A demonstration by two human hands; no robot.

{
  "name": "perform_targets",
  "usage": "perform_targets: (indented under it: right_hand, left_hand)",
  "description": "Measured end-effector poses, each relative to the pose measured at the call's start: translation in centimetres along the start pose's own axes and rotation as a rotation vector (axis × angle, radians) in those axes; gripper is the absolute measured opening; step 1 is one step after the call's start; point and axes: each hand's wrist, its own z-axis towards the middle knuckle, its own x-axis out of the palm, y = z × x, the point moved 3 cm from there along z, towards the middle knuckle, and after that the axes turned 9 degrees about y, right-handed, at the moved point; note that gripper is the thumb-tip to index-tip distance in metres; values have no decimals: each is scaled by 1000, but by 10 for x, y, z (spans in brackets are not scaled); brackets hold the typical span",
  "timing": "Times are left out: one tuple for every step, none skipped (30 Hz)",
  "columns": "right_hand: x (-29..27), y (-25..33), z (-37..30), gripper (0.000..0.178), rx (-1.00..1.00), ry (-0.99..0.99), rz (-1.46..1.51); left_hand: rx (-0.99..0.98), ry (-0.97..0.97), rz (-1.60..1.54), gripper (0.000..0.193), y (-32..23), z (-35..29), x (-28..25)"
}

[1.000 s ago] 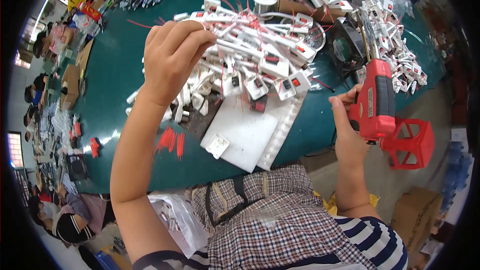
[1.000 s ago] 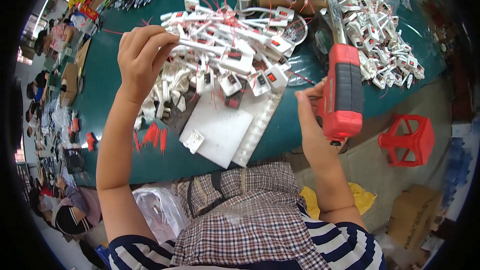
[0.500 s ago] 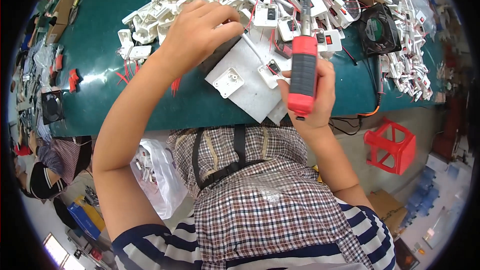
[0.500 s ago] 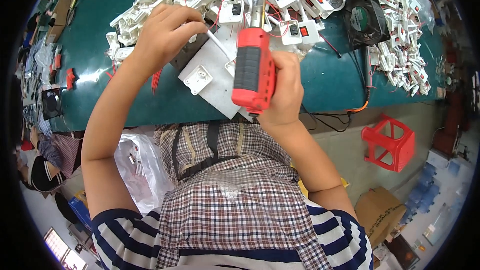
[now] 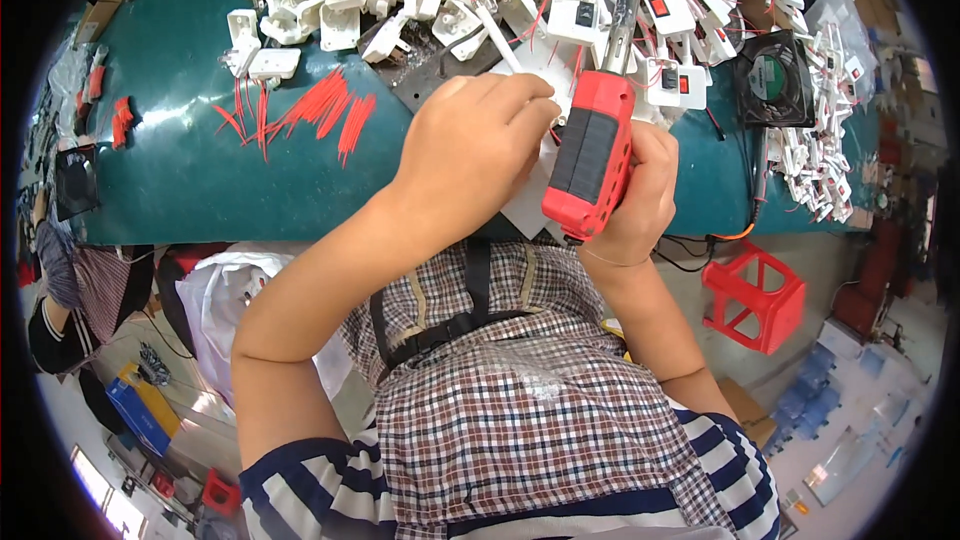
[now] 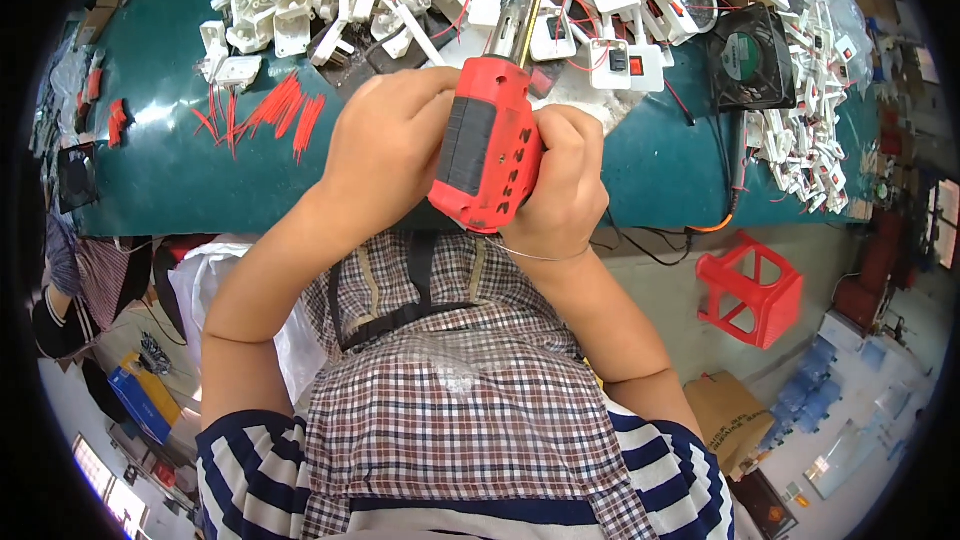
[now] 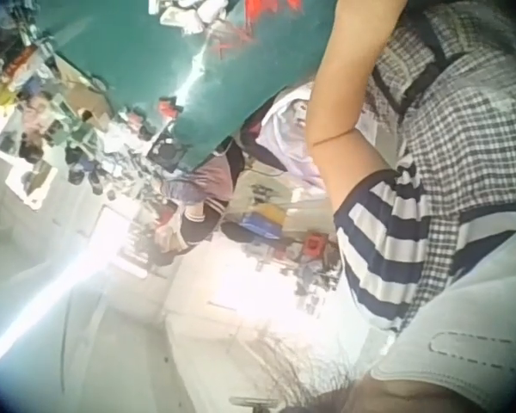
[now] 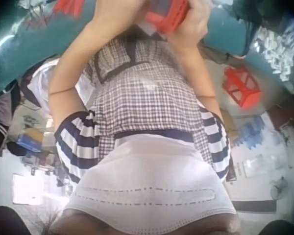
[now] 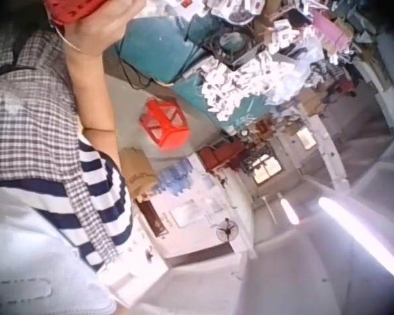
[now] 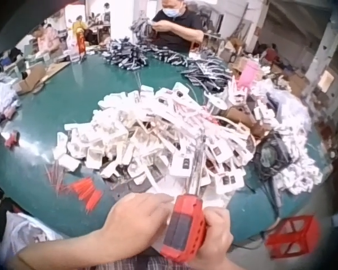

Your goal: The person solders red wires to switch housings using a soldering iron and solder wire at a factory workbench.

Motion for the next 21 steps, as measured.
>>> perform_targets:
  right_hand:
    - [-2,2,-1,57,-12,25,17]
    - [-3,3,0,57,-14,40,18]
    - [-5,4,2,57,-33,31,52]
    - [-4,3,3,57,-49,26,85]
    - [-1,-1,0,54,-6,67,172]
    - [2,-8,-5,54,-6,83,171]
    - [4,-16,-10,56,11,77,207]
    - [5,-22,-13,58,27,70,243]
    - [7,-24,-18,58,151,120,344]
    - [4,-24,-20,58,150,127,342]
    - [4,-27,-22,60,186,210,310]
    - [4,-29,-23,62,221,293,277]
    - [5,-29,-23,62,222,298,275]
    - [6,-30,-23,56,302,246,381]
    - [6,-31,-23,50,383,192,487]
    - [6,-29,-21,50,384,197,488]
    - [4,-24,-17,39,341,233,363]
    - [3,-21,-14,28,298,267,239]
    - [3,-20,-13,28,299,270,240]
    - [3,-20,-12,19,353,251,322]
    - [2,-21,-12,11,406,230,404]
  left_hand:
    - [-14,-2,-7,27,1,-1,0]
    - [-8,-12,-16,25,4,-2,1]
    - [-2,-22,-24,24,4,-4,1]
    - [-16,-23,-34,24,8,-5,1]
    - [-26,-9,-31,26,10,-6,1]
    - [-36,5,-28,30,12,-7,1]
    - [-56,1,-6,27,9,-7,-3]
    - [-63,-2,-10,27,8,-8,0]
    - [-44,-42,-84,26,7,-10,2]
    - [-22,-81,-159,24,5,-11,3]
    - [-28,-84,-162,24,2,-12,4]
    - [-65,-73,-203,22,-1,-13,4]
    - [-101,-61,-243,20,-3,-13,4]
    - [-103,-61,-247,20,-3,-13,4]
    - [-113,-57,-274,17,-3,-13,4]
    - [-126,-54,-299,15,-2,-14,4]
    - [-130,-54,-300,15,-2,-14,5]
    - [-147,-60,-306,15,-2,-14,6]
    - [-163,-66,-312,14,-1,-14,7]
    - [-165,-65,-312,14,-2,-14,7]
    - [-172,-69,-305,15,-2,-14,7]
